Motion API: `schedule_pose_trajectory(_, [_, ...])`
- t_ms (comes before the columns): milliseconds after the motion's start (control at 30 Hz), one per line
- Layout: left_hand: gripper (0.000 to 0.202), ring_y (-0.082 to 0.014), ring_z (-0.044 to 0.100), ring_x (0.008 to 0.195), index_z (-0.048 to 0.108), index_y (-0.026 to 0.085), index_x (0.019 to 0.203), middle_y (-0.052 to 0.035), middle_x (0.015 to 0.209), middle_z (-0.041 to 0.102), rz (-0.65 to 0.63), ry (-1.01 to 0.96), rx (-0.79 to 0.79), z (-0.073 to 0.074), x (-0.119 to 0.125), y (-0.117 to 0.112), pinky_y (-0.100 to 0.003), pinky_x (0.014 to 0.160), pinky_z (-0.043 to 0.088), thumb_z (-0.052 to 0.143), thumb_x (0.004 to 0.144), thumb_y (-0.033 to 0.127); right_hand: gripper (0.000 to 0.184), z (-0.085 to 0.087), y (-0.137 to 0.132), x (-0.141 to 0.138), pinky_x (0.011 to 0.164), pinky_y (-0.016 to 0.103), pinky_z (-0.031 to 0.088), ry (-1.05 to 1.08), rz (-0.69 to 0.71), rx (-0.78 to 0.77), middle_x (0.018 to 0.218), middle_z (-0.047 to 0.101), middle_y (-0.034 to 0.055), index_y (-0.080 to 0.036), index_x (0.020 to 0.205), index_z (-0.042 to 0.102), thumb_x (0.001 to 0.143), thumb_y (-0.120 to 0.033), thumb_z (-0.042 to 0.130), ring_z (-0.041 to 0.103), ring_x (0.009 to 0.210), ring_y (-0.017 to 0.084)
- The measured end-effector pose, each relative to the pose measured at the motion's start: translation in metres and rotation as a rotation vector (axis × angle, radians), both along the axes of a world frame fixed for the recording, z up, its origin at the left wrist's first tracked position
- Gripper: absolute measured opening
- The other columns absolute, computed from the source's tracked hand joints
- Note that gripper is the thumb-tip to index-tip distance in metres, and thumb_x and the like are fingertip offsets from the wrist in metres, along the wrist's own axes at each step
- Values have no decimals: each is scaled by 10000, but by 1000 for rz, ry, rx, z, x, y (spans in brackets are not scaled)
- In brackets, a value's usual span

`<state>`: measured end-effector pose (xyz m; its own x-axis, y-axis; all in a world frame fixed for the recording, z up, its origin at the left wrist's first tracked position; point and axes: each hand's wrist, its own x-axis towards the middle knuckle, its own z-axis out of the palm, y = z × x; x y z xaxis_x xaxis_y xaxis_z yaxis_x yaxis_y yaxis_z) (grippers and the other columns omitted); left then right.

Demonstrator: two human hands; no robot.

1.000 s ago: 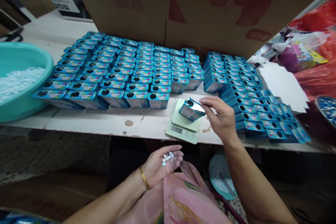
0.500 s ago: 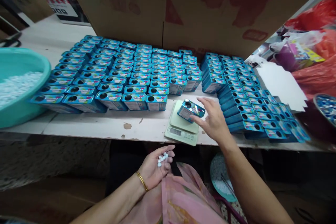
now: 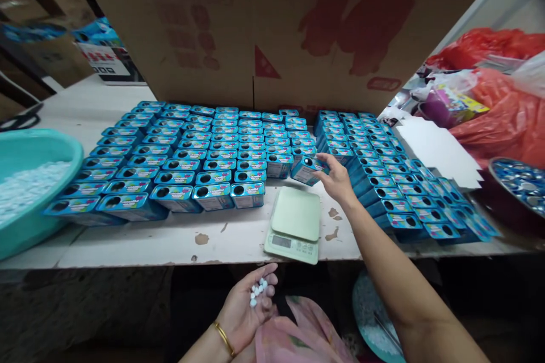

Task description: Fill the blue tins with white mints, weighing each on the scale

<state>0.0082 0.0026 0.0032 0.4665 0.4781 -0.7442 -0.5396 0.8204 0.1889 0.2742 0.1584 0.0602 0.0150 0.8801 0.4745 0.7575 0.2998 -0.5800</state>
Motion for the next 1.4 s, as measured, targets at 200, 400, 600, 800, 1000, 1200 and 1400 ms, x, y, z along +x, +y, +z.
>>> schedule_pose_trajectory(200, [274, -33, 459, 510, 561, 111, 970, -33, 727, 552, 15, -15, 19, 2, 0, 1, -117, 391, 334, 574, 711, 199, 367, -16, 32, -1, 860, 368, 373, -163, 36, 10, 1065, 545, 65, -176, 1074, 507, 710, -126, 501, 453, 1013, 205])
schedule_pose_trajectory(400, [264, -38, 465, 512, 565, 125, 971, -33, 737, 549, 28, -1, 27, -1, 0, 0, -123, 389, 349, 569, 715, 194, 277, -7, 25, 37, 844, 413, 339, -419, -246, 27, 1101, 480, 106, -175, 1037, 547, 771, -184, 469, 383, 1033, 247])
schedule_pose_trajectory(600, [245, -38, 462, 504, 569, 117, 953, -35, 719, 547, 11, -20, 50, 1, 4, -2, -124, 385, 344, 560, 722, 196, 194, -6, 27, 71, 795, 430, 318, -536, -308, -18, 1102, 482, 120, -190, 877, 610, 751, -120, 480, 372, 1006, 275])
schedule_pose_trajectory(800, [270, -37, 471, 520, 557, 112, 969, -35, 729, 553, 38, -8, 27, 5, 2, -3, -118, 398, 346, 573, 713, 195, 151, 19, -13, 69, 807, 397, 327, -601, -162, -12, 1024, 510, 98, -178, 839, 601, 789, -195, 460, 448, 911, 230])
schedule_pose_trajectory(1000, [245, -35, 486, 513, 556, 94, 936, -35, 705, 568, 40, -19, 69, 11, 17, 4, -112, 407, 357, 577, 713, 194, 162, 44, -69, 0, 751, 331, 391, -641, 230, -16, 1050, 495, 76, -216, 915, 567, 806, -188, 450, 448, 920, 208])
schedule_pose_trajectory(1200, [198, -107, 580, 643, 564, 75, 879, -90, 768, 613, 100, -53, 52, 18, 20, 9, -187, 551, 463, 540, 745, 219, 227, 35, -90, -49, 801, 373, 379, -595, 266, -22, 1080, 506, 84, -212, 1024, 527, 808, -177, 471, 443, 965, 220])
schedule_pose_trajectory(1400, [203, -126, 595, 727, 571, 111, 879, -56, 791, 628, 113, -326, 41, 18, 19, 3, -265, 721, 469, 452, 797, 254, 268, 16, -154, -106, 766, 357, 416, -476, 495, -131, 1008, 536, 93, -167, 1076, 484, 810, -195, 463, 475, 898, 214])
